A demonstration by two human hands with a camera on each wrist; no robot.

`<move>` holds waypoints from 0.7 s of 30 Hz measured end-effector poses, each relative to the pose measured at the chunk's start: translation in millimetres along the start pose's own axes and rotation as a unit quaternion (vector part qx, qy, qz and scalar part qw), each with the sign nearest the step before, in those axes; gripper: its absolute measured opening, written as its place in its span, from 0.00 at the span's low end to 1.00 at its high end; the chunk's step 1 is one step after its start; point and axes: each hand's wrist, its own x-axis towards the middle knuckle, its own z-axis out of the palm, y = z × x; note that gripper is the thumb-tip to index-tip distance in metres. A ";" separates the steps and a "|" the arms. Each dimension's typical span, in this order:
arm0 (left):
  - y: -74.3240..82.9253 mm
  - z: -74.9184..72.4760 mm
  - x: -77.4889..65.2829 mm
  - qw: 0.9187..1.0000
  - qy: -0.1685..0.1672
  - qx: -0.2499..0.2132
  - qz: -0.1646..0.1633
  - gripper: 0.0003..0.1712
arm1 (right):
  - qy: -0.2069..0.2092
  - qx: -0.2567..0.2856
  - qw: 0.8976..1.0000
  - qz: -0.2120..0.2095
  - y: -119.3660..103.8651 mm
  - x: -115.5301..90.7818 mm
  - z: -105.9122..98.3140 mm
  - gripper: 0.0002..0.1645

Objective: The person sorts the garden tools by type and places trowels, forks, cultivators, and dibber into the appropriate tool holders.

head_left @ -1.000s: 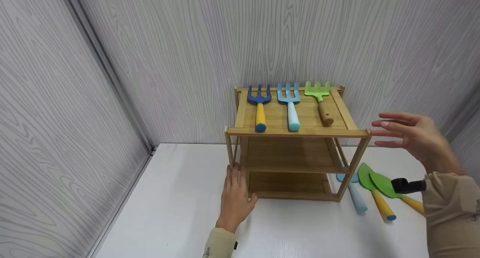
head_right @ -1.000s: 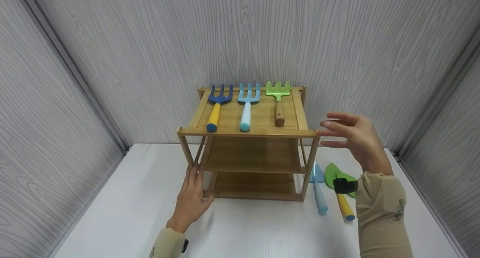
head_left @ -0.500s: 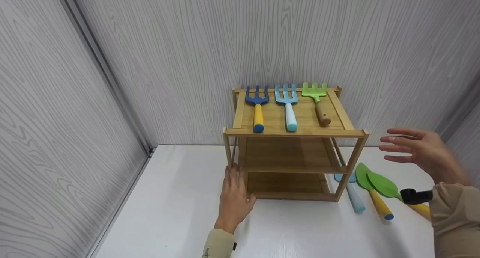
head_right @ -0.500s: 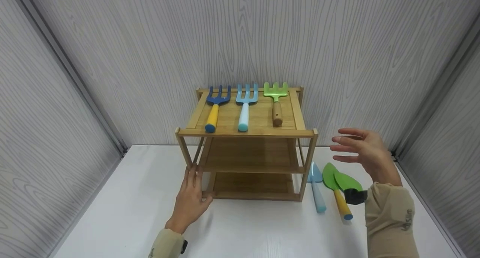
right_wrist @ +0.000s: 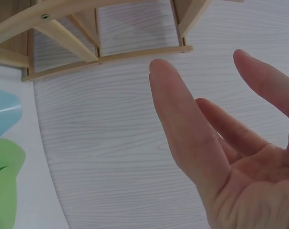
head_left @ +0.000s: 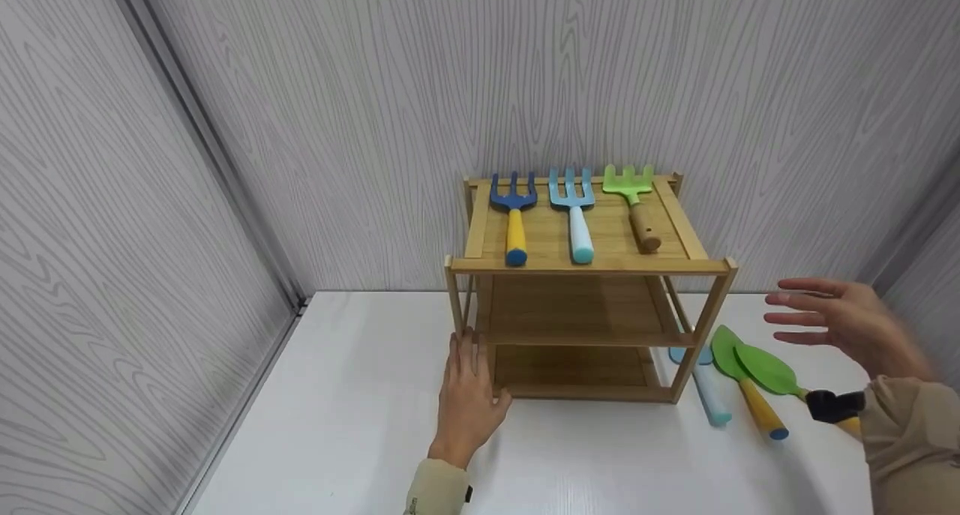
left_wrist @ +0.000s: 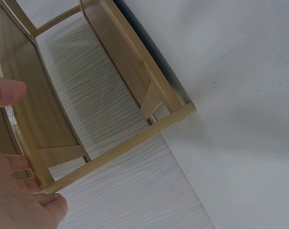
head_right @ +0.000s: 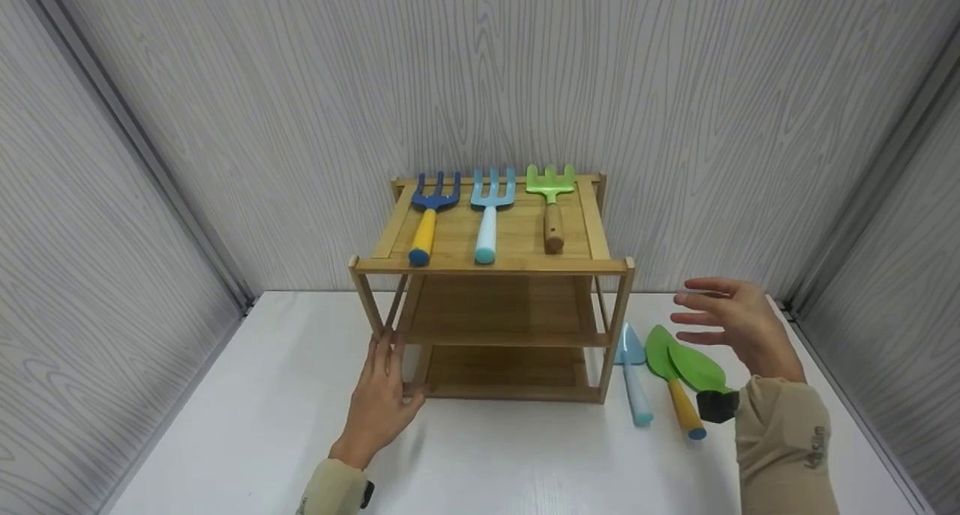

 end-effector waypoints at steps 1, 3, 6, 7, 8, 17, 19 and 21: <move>0.1 0.3 -0.1 1.000 0.002 0.000 0.001 0.50 | -0.001 -0.002 1.000 0.005 1.7 -0.2 -0.3 0.14; 0.6 0.6 0.1 1.000 0.004 0.000 0.004 0.50 | 0.000 -0.017 1.000 0.012 5.2 -0.2 -0.4 0.23; 1.3 0.8 0.1 1.000 0.003 -0.002 0.005 0.51 | 0.002 -0.040 0.999 0.025 10.7 -0.3 0.1 0.35; 1.5 0.7 0.0 1.000 0.001 -0.003 0.005 0.51 | 0.002 -0.045 0.999 0.029 12.6 -0.2 0.5 0.38; 1.8 0.5 -0.2 1.000 -0.001 -0.003 0.004 0.51 | 0.001 -0.048 0.998 0.033 14.6 -0.3 0.7 0.38; 2.0 -0.7 -0.4 1.000 0.001 0.000 -0.002 0.49 | -0.025 -0.035 0.997 0.069 32.0 1.2 2.9 0.38; 1.8 -1.2 -0.5 1.000 -0.003 -0.001 -0.005 0.49 | -0.029 -0.033 0.996 0.075 35.1 1.1 3.6 0.38; 1.7 -1.3 -0.7 1.000 -0.007 -0.004 -0.010 0.50 | -0.032 -0.035 0.996 0.081 37.9 0.8 4.8 0.39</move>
